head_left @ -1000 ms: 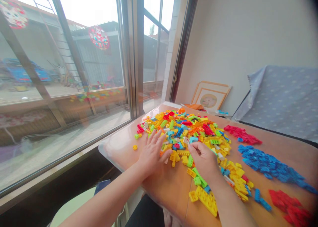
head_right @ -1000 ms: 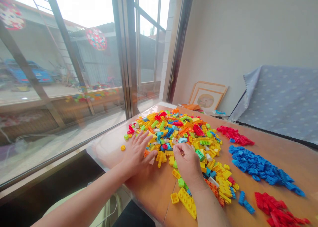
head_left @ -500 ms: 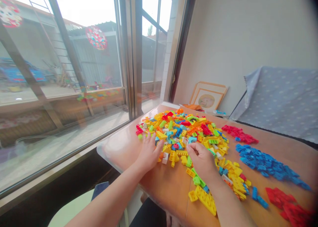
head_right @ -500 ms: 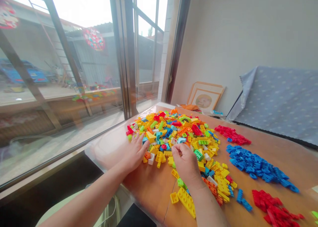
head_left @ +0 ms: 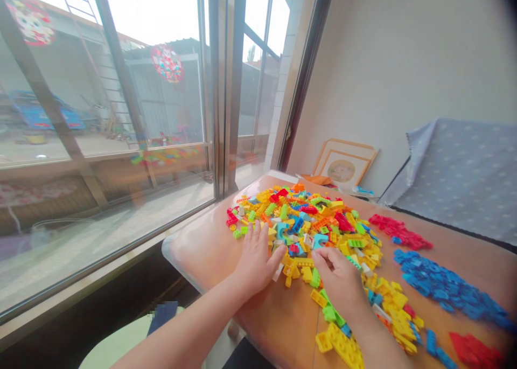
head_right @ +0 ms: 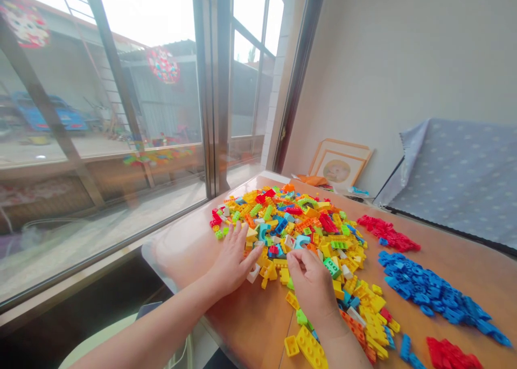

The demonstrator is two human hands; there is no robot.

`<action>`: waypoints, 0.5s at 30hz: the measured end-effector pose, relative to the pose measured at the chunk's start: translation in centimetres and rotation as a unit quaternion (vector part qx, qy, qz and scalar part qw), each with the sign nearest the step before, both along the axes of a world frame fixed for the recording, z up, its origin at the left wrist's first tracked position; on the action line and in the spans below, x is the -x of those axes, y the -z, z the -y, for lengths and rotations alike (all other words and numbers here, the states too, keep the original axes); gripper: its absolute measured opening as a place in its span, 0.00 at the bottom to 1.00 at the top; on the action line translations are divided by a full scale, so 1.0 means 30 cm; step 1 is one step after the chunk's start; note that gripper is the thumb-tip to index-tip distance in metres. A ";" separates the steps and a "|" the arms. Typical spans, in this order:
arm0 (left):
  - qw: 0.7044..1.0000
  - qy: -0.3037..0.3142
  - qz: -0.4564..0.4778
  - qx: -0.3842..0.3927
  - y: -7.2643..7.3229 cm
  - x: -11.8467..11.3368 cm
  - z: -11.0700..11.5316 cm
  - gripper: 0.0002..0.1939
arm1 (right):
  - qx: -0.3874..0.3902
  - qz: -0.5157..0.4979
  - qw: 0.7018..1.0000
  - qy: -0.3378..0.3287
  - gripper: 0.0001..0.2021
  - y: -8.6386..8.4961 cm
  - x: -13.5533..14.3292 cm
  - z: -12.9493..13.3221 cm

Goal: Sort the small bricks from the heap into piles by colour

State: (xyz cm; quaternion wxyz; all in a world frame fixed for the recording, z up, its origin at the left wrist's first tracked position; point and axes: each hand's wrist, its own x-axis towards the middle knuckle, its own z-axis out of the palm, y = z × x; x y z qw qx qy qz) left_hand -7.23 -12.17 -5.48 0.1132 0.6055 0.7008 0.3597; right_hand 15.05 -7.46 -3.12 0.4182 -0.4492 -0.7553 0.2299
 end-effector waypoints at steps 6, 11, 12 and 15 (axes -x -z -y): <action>0.987 -0.095 0.012 -0.126 -0.059 0.276 -0.136 0.22 | 0.011 0.010 1.000 0.025 0.17 -0.020 0.006 0.019; 0.975 -0.201 0.048 -0.083 -0.053 0.535 -0.305 0.19 | 0.027 0.015 0.999 0.028 0.17 -0.012 0.002 0.015; 0.974 -0.205 0.054 -0.072 -0.045 0.557 -0.326 0.18 | 0.028 0.013 0.999 0.027 0.17 -0.010 0.001 0.012; 0.977 -0.194 0.076 -0.045 -0.020 0.564 -0.353 0.13 | 0.028 0.010 0.999 0.023 0.17 -0.007 -0.001 0.006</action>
